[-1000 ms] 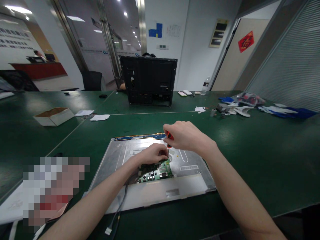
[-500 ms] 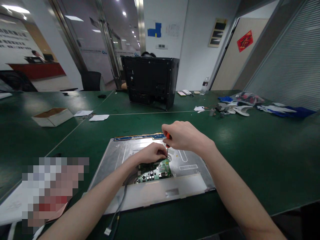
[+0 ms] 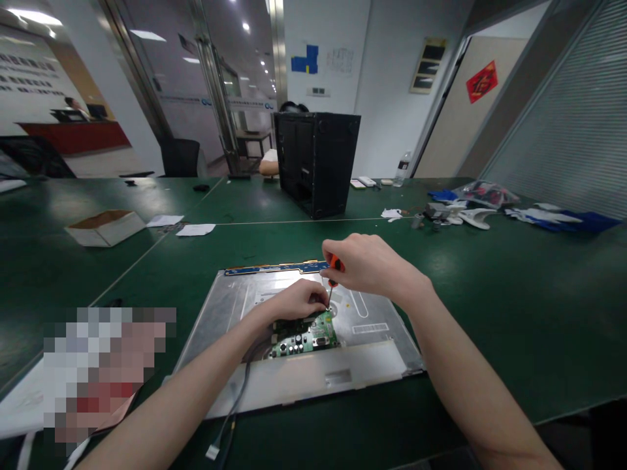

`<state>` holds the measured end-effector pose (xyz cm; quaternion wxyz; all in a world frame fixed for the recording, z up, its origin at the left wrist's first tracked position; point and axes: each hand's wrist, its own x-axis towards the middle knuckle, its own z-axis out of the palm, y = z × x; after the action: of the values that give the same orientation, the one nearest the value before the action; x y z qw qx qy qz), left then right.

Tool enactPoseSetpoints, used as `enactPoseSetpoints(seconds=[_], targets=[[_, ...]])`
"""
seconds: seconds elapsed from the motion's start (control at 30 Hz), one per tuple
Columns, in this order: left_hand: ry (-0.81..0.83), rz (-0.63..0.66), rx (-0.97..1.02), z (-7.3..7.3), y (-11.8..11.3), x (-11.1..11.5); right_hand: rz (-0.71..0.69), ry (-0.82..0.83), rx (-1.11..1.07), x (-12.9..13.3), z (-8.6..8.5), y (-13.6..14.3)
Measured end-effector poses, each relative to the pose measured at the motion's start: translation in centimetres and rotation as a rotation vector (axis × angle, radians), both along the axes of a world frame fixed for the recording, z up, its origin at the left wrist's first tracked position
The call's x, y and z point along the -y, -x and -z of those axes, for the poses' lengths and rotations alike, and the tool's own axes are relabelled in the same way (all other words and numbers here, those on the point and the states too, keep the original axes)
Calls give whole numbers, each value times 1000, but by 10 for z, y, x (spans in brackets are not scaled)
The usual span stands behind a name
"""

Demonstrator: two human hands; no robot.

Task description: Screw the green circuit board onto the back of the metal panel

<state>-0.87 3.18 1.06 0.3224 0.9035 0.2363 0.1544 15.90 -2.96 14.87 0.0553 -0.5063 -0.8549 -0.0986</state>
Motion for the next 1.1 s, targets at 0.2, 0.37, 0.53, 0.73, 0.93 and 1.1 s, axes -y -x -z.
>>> enactPoseSetpoints(seconds=[0.2,0.37,0.53,0.73,0.93,1.1], targets=[[4,-12,4,-1,0,1,-15,-25,-13,2,-1,-2],[54,-31,33,1,-1,1,5,-37,-24,4,-5,-4],[74,-113,82,-10,4,-5,31,-36,-36,5,-10,-8],[-77,-335,-4,-31,30,-21,62,-29,-44,6,-14,-12],[-220,-459,-258,-40,57,-24,50,-16,-69,8,-18,-17],[-162,-486,-423,-39,65,-13,47,-18,-82,10,-20,-20]])
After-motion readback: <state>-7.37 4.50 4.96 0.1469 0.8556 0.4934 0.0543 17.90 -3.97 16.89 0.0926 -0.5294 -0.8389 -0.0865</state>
